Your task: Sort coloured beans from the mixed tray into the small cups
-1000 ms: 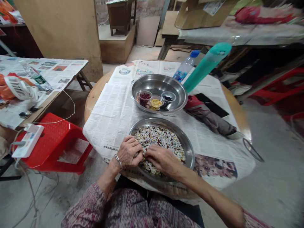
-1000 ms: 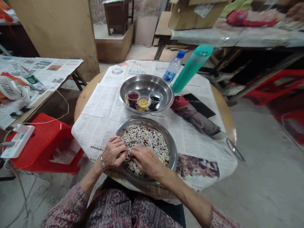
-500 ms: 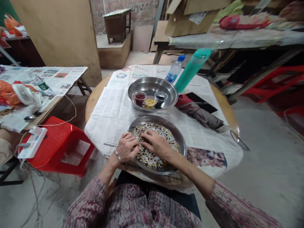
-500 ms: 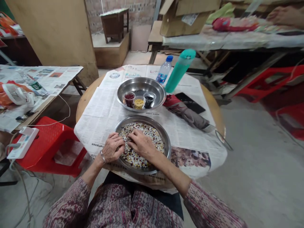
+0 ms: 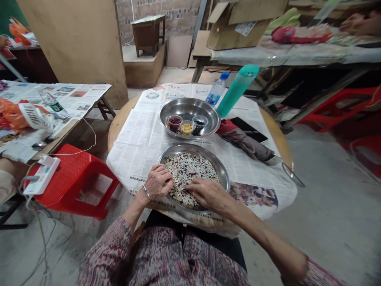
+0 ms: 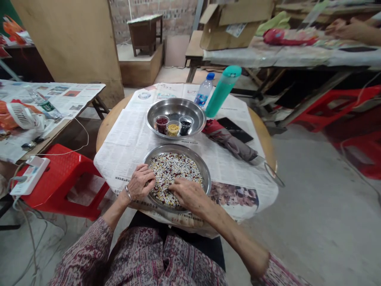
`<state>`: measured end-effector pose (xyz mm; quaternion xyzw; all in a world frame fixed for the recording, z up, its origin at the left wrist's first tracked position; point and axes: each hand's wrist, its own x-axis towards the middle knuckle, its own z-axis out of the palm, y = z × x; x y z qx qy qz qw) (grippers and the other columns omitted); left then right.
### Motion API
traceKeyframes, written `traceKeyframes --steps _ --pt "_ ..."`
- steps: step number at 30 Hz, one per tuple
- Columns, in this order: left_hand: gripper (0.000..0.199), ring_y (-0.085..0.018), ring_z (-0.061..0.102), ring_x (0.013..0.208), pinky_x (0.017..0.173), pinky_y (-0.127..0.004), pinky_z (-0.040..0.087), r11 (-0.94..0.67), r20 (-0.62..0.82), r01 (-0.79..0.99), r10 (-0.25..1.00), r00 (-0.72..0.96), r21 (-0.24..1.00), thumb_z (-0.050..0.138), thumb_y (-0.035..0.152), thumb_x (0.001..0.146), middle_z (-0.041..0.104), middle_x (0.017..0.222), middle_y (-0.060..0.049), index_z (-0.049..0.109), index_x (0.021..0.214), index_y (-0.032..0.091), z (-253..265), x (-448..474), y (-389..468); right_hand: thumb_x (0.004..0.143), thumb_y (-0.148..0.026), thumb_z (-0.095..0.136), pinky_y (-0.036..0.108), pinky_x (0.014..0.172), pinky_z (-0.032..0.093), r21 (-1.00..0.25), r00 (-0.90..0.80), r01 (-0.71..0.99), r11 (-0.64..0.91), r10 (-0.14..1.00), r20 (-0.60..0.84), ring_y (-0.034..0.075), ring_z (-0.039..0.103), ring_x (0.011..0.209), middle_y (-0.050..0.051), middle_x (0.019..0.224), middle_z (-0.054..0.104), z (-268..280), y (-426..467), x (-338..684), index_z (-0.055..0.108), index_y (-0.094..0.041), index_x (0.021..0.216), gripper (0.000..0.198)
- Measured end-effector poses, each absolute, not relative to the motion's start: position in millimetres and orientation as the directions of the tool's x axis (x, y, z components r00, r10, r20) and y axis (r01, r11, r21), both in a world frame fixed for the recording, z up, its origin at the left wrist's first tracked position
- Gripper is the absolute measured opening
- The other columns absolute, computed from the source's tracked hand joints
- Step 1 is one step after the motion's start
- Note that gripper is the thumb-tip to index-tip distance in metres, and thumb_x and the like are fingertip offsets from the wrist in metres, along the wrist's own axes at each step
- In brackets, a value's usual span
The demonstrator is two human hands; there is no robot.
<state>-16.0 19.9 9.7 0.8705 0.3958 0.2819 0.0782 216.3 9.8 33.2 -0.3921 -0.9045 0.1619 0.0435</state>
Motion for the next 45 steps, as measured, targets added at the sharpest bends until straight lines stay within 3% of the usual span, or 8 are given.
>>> traceKeyframes --steps 8,11,14,19,24,30,38,45 --pt "0.018 -0.016 0.052 0.075 0.099 -0.038 0.038 -0.663 0.419 0.645 0.745 0.519 0.38 0.046 0.019 0.089 0.058 0.07 0.0 0.053 0.072 0.02 10 -15 20 0.094 -0.038 0.048 0.038 0.084 0.048 -0.203 -0.258 0.937 0.283 0.956 0.137 0.029 0.055 0.105 0.014 0.108 0.061 19 56 203 0.062 -0.016 0.118 0.036" --pt "0.012 -0.019 0.054 0.088 0.099 -0.04 0.039 -0.639 0.432 0.63 0.767 0.475 0.442 0.044 0.02 0.091 0.059 0.084 -0.003 0.053 0.083 0.02 8 -15 19 0.091 -0.041 0.054 0.041 0.088 0.048 -0.324 -0.325 0.873 0.364 0.93 0.171 0.028 0.054 0.105 0.014 0.108 0.059 13 53 183 0.059 -0.015 0.121 0.04" --pt "0.011 -0.023 0.051 0.107 0.098 -0.042 0.041 -0.616 0.479 0.597 0.783 0.397 0.513 0.043 0.024 0.094 0.056 0.106 -0.01 0.049 0.1 0.018 6 -17 17 0.087 -0.027 0.058 0.038 0.087 0.048 -0.437 -0.487 0.732 0.522 0.85 0.199 0.024 0.052 0.106 0.01 0.11 0.057 9 44 159 0.058 -0.02 0.119 0.033" --pt "0.019 -0.025 0.047 0.113 0.099 -0.043 0.041 -0.611 0.476 0.589 0.788 0.391 0.528 0.045 0.03 0.096 0.051 0.115 -0.012 0.045 0.109 0.017 5 -18 16 0.083 -0.013 0.053 0.034 0.082 0.048 -0.396 -0.663 0.627 0.671 0.727 0.181 0.021 0.052 0.097 0.008 0.102 0.06 8 40 155 0.062 -0.018 0.104 0.024" --pt "0.016 -0.024 0.049 0.112 0.099 -0.042 0.041 -0.62 0.479 0.591 0.781 0.401 0.516 0.047 0.031 0.096 0.053 0.111 -0.01 0.046 0.106 0.019 4 -18 16 0.084 -0.006 0.046 0.031 0.079 0.046 -0.292 -0.494 0.798 0.527 0.85 0.183 0.019 0.056 0.088 0.008 0.091 0.062 10 55 202 0.065 -0.018 0.088 0.023" --pt "0.015 -0.024 0.05 0.11 0.097 -0.041 0.041 -0.621 0.482 0.609 0.778 0.402 0.494 0.047 0.03 0.095 0.055 0.11 -0.01 0.048 0.104 0.019 4 -18 17 0.092 -0.025 0.049 0.036 0.086 0.046 -0.202 -0.273 0.928 0.314 0.94 0.204 0.026 0.054 0.105 0.011 0.107 0.064 16 62 217 0.066 -0.019 0.107 0.024" --pt "0.012 -0.024 0.05 0.109 0.098 -0.042 0.04 -0.609 0.45 0.626 0.789 0.419 0.486 0.046 0.028 0.095 0.056 0.11 -0.009 0.049 0.102 0.019 7 -17 16 0.091 -0.021 0.053 0.028 0.081 0.045 -0.487 -0.626 0.67 0.56 0.779 0.033 0.016 0.059 0.089 0.005 0.098 0.063 35 21 202 0.065 -0.022 0.098 0.014" --pt "0.011 -0.023 0.051 0.108 0.099 -0.041 0.039 -0.618 0.448 0.623 0.783 0.432 0.48 0.046 0.026 0.094 0.056 0.108 -0.009 0.05 0.101 0.019 6 -17 18 0.087 -0.012 0.054 0.025 0.07 0.04 -0.414 -0.734 0.665 0.622 0.648 -0.206 0.015 0.059 0.081 0.003 0.084 0.067 47 3 204 0.068 -0.021 0.08 0.018"
